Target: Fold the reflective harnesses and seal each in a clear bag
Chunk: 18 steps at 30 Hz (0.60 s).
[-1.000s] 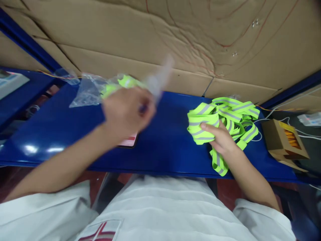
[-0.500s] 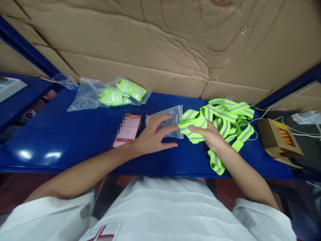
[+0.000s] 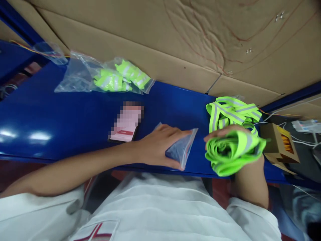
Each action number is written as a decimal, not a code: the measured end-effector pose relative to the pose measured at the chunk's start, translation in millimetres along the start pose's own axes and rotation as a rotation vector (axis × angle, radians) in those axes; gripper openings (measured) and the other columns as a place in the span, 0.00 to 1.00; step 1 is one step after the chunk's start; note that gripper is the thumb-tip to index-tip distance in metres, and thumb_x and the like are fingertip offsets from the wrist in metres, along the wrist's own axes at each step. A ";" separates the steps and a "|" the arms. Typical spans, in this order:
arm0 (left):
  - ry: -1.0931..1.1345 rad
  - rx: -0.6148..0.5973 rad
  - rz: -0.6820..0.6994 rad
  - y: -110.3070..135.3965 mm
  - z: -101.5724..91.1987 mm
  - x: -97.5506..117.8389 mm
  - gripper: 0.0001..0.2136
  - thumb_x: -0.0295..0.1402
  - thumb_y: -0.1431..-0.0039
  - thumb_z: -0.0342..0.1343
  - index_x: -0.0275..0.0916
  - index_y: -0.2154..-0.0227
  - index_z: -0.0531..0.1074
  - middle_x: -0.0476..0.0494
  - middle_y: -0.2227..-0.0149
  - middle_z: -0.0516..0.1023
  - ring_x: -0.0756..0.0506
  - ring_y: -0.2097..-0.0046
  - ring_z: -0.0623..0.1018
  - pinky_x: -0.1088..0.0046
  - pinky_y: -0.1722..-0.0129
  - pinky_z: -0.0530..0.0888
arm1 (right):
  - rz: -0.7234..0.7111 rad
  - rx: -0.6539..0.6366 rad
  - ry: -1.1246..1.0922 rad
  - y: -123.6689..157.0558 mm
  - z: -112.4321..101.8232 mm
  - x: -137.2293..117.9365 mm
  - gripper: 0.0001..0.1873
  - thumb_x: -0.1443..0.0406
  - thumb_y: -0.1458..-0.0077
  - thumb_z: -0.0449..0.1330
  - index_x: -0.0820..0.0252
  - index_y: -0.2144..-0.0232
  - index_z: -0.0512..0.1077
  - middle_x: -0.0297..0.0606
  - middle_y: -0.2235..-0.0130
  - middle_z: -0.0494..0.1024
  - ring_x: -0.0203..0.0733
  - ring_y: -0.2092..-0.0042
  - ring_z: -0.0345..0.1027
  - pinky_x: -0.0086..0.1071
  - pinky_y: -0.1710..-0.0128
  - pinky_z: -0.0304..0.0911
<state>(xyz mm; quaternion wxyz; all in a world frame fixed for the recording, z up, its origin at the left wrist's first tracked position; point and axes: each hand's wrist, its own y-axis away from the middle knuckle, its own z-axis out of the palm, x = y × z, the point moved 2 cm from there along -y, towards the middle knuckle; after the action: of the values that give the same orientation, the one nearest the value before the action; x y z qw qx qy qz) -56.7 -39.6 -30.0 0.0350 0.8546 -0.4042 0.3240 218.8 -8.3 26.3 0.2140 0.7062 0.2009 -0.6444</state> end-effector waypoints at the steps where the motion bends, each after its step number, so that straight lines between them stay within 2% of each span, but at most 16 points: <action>1: 0.079 -0.024 0.002 0.4 1.6 3.0 0.50 0.61 0.44 0.66 0.44 0.26 0.54 0.33 0.37 0.74 0.30 0.38 0.74 0.51 0.38 0.64 | -0.032 -0.172 0.037 2.7 3.6 -3.8 0.30 0.54 0.60 0.81 0.48 0.52 0.83 0.43 0.49 0.85 0.56 0.49 0.83 0.43 0.50 0.80; 3: 0.202 -0.031 0.005 0.8 3.8 6.3 0.48 0.62 0.45 0.66 0.44 0.28 0.57 0.34 0.38 0.76 0.30 0.39 0.75 0.51 0.39 0.65 | -0.109 -0.462 0.136 6.3 13.6 -6.7 0.29 0.61 0.49 0.76 0.48 0.44 0.80 0.44 0.41 0.81 0.53 0.43 0.80 0.39 0.44 0.78; 4: 0.244 -0.022 0.008 0.7 4.3 6.8 0.47 0.62 0.44 0.65 0.44 0.28 0.58 0.34 0.38 0.76 0.30 0.39 0.76 0.51 0.39 0.66 | -0.140 -0.519 0.207 6.6 17.7 -6.2 0.31 0.64 0.48 0.75 0.48 0.41 0.78 0.43 0.38 0.79 0.51 0.40 0.78 0.37 0.42 0.76; 5: 0.278 -0.012 0.009 0.6 4.4 6.5 0.46 0.62 0.44 0.65 0.44 0.29 0.59 0.34 0.38 0.76 0.30 0.39 0.76 0.51 0.39 0.66 | -0.166 -0.530 0.267 6.1 20.8 -5.1 0.34 0.66 0.48 0.75 0.48 0.39 0.76 0.42 0.36 0.77 0.51 0.39 0.77 0.36 0.40 0.75; 7: 0.334 0.008 -0.006 0.4 3.6 4.7 0.44 0.62 0.42 0.63 0.45 0.30 0.61 0.35 0.37 0.75 0.31 0.38 0.76 0.51 0.39 0.67 | -0.206 -0.476 0.339 3.6 23.6 -3.1 0.37 0.68 0.49 0.75 0.47 0.37 0.75 0.40 0.35 0.76 0.49 0.38 0.76 0.35 0.39 0.74; 12: 0.451 0.030 -0.043 -1.1 -3.3 3.3 0.42 0.64 0.39 0.58 0.45 0.29 0.59 0.34 0.33 0.71 0.32 0.34 0.73 0.50 0.35 0.66 | -0.248 -0.382 0.485 -0.6 20.6 -5.3 0.36 0.65 0.49 0.76 0.49 0.38 0.75 0.41 0.39 0.80 0.48 0.40 0.78 0.32 0.40 0.74; 16: 0.416 -0.025 -0.016 -1.5 -5.0 6.0 0.40 0.62 0.40 0.61 0.49 0.30 0.62 0.35 0.34 0.72 0.30 0.34 0.71 0.45 0.34 0.66 | -0.292 -0.394 0.351 3.0 21.0 -12.1 0.36 0.62 0.51 0.77 0.46 0.39 0.76 0.41 0.38 0.79 0.51 0.39 0.77 0.37 0.39 0.73; 18: 0.400 -0.051 -0.017 -0.4 -2.1 4.7 0.40 0.61 0.39 0.61 0.50 0.29 0.60 0.33 0.31 0.68 0.29 0.29 0.65 0.42 0.33 0.64 | -0.278 -0.406 0.316 3.6 23.5 -12.0 0.36 0.61 0.51 0.77 0.46 0.40 0.76 0.42 0.37 0.78 0.53 0.38 0.76 0.38 0.39 0.74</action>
<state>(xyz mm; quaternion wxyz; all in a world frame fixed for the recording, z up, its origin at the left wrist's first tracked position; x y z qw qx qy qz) -55.3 -41.8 -25.5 0.1390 0.7755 -0.3901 0.4765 200.3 -24.6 36.6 0.2267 0.7062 0.4515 -0.4960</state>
